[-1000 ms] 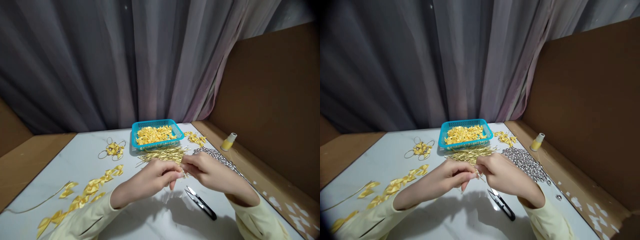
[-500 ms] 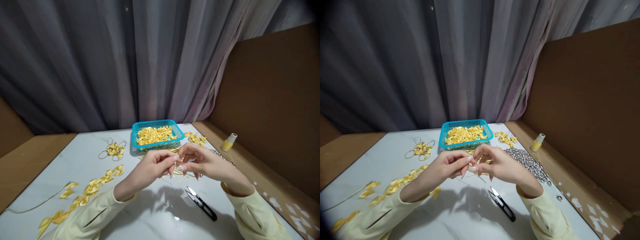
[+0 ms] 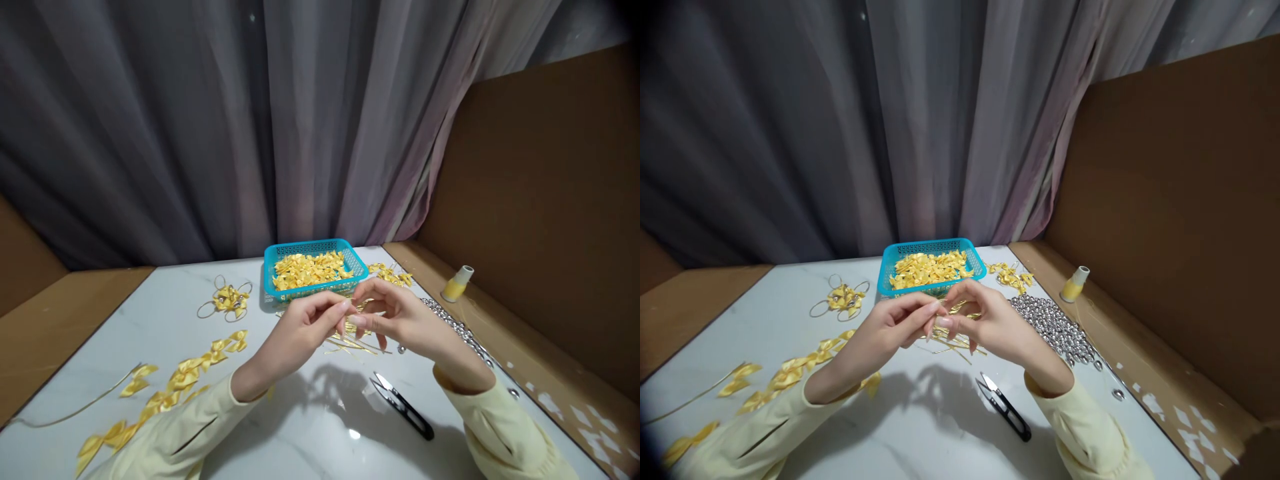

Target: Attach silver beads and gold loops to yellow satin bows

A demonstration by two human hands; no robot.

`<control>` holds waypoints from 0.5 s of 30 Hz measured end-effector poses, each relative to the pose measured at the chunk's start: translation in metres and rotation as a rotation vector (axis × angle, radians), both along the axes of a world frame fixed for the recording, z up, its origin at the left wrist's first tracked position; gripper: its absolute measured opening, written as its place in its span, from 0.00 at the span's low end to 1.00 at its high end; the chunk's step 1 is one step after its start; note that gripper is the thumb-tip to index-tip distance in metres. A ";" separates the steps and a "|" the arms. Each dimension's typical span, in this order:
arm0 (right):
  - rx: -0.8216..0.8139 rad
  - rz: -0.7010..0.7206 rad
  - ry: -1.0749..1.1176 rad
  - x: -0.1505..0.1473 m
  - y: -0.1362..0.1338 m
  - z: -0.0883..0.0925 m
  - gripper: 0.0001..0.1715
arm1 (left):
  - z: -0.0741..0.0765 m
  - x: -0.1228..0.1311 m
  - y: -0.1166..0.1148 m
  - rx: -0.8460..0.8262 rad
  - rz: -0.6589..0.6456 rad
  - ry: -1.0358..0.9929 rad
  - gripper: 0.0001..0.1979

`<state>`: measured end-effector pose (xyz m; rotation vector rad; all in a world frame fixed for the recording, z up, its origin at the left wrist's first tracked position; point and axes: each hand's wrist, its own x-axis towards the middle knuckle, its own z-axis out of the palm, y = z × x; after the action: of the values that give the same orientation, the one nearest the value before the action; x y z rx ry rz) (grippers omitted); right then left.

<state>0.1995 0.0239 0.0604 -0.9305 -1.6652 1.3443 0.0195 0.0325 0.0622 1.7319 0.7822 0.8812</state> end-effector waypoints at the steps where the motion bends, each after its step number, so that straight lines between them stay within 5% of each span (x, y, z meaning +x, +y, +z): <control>1: -0.007 0.013 0.019 0.000 0.000 0.000 0.15 | -0.001 0.000 0.000 -0.005 -0.012 -0.007 0.12; 15: -0.006 -0.051 0.061 -0.003 0.002 -0.003 0.18 | -0.005 0.002 -0.002 0.125 0.044 0.082 0.12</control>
<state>0.1968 0.0255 0.0578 -0.9201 -1.5821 1.3310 0.0210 0.0301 0.0571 1.8770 0.8377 0.9102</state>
